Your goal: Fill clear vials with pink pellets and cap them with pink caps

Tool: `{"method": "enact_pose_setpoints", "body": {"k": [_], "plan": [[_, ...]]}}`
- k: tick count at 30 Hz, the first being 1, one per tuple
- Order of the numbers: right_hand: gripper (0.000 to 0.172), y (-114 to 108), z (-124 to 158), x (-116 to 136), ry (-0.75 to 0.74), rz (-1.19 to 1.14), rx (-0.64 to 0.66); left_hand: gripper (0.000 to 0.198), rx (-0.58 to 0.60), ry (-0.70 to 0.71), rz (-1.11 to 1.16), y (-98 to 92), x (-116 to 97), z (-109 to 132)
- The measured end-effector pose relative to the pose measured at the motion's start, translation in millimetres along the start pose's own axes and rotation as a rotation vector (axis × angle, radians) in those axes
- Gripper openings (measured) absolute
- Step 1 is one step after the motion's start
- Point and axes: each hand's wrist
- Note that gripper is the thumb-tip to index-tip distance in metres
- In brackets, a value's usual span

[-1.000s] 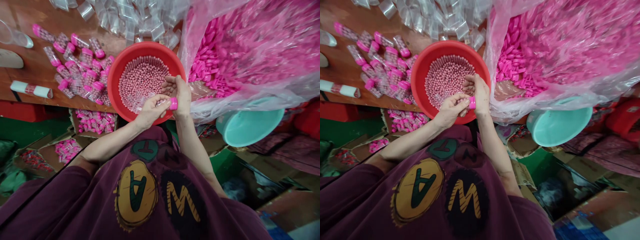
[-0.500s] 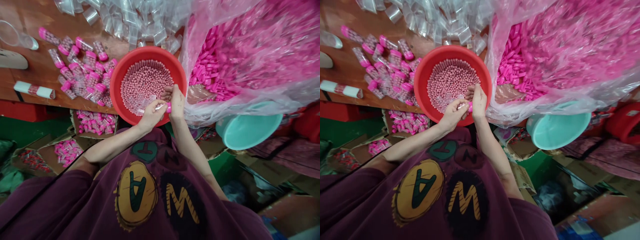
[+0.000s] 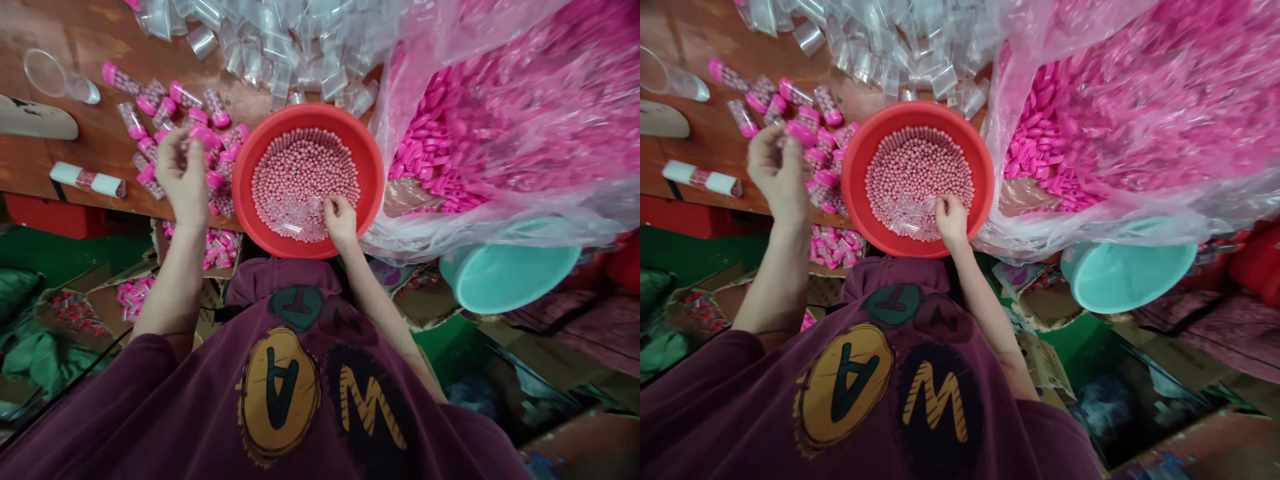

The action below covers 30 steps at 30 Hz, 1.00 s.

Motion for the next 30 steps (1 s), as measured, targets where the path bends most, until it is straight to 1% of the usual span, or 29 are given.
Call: {"method": "enact_pose_setpoints", "body": {"k": [1,2,3,4,5,6,7,8,9,10,12,14,15,17,19,20,22,24,26,27,29,30], "plan": [[0.027,2.4,0.0,4.3,-0.043,0.136,0.022,0.058,-0.103,0.066,-0.127,-12.8,5.2,-8.6],[0.03,5.4,-0.8,9.5,-0.068,0.259,0.053,0.06,-0.202,0.132,-0.247,-20.5,7.0,-12.5],[0.036,8.8,-2.2,14.6,-0.089,0.354,0.101,0.06,-0.254,0.199,-0.347,-22.7,6.0,-12.0],[0.04,12.3,-4.0,18.7,-0.092,0.403,0.141,0.057,-0.248,0.257,-0.415,-19.2,2.8,-7.4],[0.04,15.5,-6.3,21.2,-0.079,0.382,0.169,0.051,-0.213,0.303,-0.445,-10.5,-1.8,0.5],[0.037,18.0,-8.8,22.0,-0.057,0.304,0.182,0.041,-0.147,0.33,-0.439,2.6,-6.8,10.7],[0.032,19.5,-11.5,21.0,-0.032,0.195,0.181,0.03,-0.058,0.334,-0.403,19.0,-11.6,22.3],[0.028,19.7,-14.0,18.7,-0.007,0.084,0.173,0.021,0.068,0.294,-0.362,37.3,-15.9,34.5],[0.025,18.6,-16.1,15.7,0.017,-0.003,0.161,0.017,0.214,0.221,-0.324,56.1,-19.5,46.4],[0.024,16.3,-17.8,12.4,0.039,-0.071,0.156,0.017,0.349,0.146,-0.287,74.2,-22.5,57.7],[0.031,9.1,-19.0,7.3,0.081,-0.208,0.166,0.021,0.539,-0.001,-0.25,104.7,-27.8,76.6],[0.04,1.9,-17.6,5.8,0.121,-0.397,0.155,0.026,0.665,-0.093,-0.272,125.4,-32.8,89.9],[0.042,-0.4,-16.4,6.4,0.129,-0.46,0.125,0.029,0.712,-0.114,-0.308,132.5,-35.3,94.4],[0.039,-1.2,-13.7,9.4,0.11,-0.452,0.038,0.034,0.775,-0.118,-0.409,142.2,-39.3,98.8],[0.035,2.1,-11.0,13.2,0.065,-0.369,-0.03,0.033,0.809,-0.106,-0.502,148.2,-40.9,97.1],[0.034,4.0,-9.5,15.0,0.048,-0.35,-0.042,0.032,0.821,-0.098,-0.533,150.3,-40.6,93.9],[0.039,4.9,-5.6,17.8,0.031,-0.366,-0.048,0.032,0.845,-0.068,-0.57,153.0,-38.4,82.7],[0.045,-2.4,-0.3,17.8,0.017,-0.386,-0.071,0.034,0.831,-0.027,-0.619,155.0,-35.6,66.5],[0.045,-20.0,5.1,12.3,-0.014,-0.373,-0.141,0.038,0.782,0.003,-0.713,158.8,-33.6,49.6],[0.043,-32.0,6.8,6.5,-0.024,-0.359,-0.201,0.041,0.763,0.011,-0.767,162.4,-33.4,42.8],[0.039,-59.8,6.0,-11.5,0.0,-0.336,-0.361,0.044,0.762,0.02,-0.847,174.0,-34.5,36.7],[0.038,-73.9,2.8,-23.4,0.036,-0.322,-0.449,0.045,0.777,0.025,-0.864,182.0,-35.8,38.3]]}}
Point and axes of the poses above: each hand's wrist, its own z-axis away from the middle knuckle, its own y-axis out of the palm, x = y × z, and after that the axes turned 8 degrees about z, right-handed
